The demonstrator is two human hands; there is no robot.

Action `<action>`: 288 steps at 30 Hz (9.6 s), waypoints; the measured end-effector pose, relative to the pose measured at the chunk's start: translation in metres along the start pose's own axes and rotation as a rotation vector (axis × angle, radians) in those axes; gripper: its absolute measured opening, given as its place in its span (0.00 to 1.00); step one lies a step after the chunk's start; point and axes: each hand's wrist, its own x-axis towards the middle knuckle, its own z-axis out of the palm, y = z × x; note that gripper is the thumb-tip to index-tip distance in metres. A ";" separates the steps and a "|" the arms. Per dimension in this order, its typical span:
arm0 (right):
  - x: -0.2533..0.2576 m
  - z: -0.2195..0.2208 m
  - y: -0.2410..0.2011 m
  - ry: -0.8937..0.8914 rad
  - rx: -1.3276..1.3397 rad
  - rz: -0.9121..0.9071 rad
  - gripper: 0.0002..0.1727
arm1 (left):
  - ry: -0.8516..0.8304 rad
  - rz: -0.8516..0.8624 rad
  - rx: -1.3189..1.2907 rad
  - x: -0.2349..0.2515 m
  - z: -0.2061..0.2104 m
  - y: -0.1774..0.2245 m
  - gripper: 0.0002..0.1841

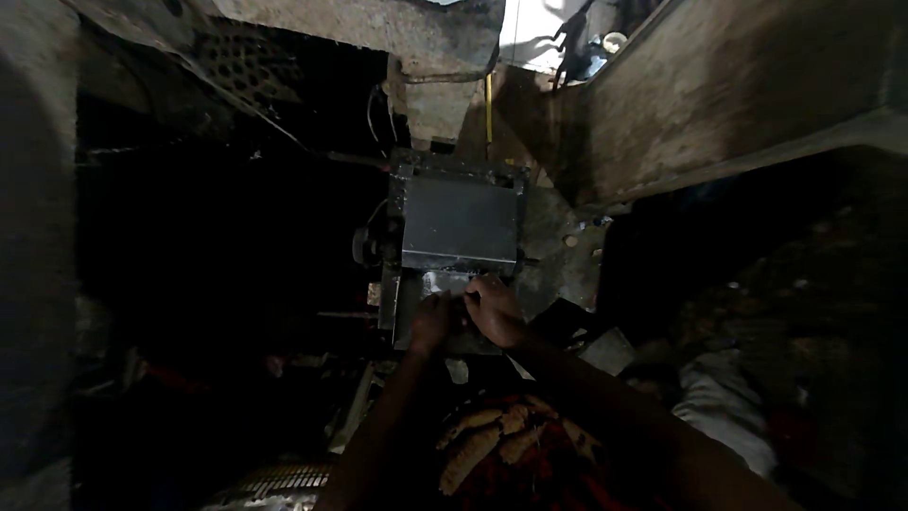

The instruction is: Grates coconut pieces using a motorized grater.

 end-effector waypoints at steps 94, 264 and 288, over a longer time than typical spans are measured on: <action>0.013 0.046 -0.027 0.295 -0.024 0.463 0.25 | 0.058 -0.072 0.882 -0.107 -0.211 -0.196 0.26; -0.139 -0.102 0.196 0.358 0.682 0.370 0.22 | 0.499 -0.137 0.099 -0.013 0.085 0.001 0.23; -0.130 -0.084 0.097 0.211 0.614 0.277 0.23 | 0.190 -0.065 0.307 -0.030 0.025 0.005 0.24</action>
